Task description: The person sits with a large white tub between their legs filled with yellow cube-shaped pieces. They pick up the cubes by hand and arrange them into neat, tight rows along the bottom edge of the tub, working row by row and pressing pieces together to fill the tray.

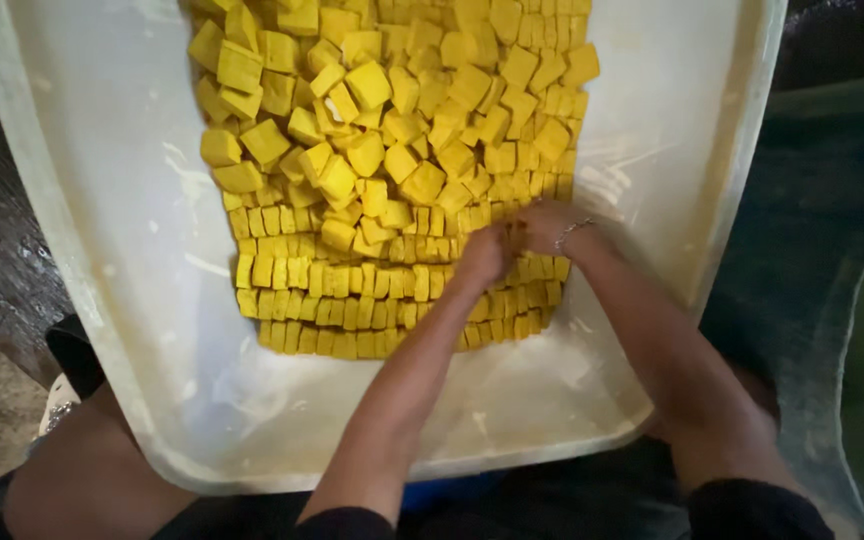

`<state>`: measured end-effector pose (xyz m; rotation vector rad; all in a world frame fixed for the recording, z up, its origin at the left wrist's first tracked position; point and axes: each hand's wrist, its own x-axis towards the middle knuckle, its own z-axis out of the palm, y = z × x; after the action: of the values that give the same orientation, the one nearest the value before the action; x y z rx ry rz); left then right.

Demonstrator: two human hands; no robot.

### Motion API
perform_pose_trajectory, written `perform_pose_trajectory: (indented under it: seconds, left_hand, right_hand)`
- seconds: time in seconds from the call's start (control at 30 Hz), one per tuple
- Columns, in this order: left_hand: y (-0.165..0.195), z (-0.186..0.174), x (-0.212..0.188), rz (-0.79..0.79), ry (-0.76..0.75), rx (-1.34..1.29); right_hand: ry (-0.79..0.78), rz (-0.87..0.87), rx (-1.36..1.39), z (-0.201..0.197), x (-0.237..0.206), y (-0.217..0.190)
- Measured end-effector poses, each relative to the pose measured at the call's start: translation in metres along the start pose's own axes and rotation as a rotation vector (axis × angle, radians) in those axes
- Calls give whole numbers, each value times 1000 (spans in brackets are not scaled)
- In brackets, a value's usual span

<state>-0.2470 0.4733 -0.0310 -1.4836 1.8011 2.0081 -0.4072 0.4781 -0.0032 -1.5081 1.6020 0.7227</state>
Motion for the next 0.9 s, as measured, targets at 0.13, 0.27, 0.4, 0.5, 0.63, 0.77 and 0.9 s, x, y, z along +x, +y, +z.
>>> perform_pose_trajectory:
  seconds: [0.13,0.27,0.4,0.5,0.63,0.77,0.9]
  left_hand:
    - [10,18,8,309,227,-20]
    - [7,25,11,302,119,126]
    - [5,26,11,400,129,335]
    - [7,29,9,491,220,196]
    - [10,36,8,312,0,316]
    - [7,42,15,298,113,276]
    - [1,48,18,425,243,402]
  right_hand:
    - [-11,-3,18,-1,7,24]
    - [-130,-19,-47,-4,2,29]
    - [-52,85,41,-9,-6,19]
    - [-112,70,18,-10,-4,17]
    - [-78,11,-35,-9,2,26]
    - [-114,28,-110,-12,5,31]
    - [-66,34,-142,-18,7,32]
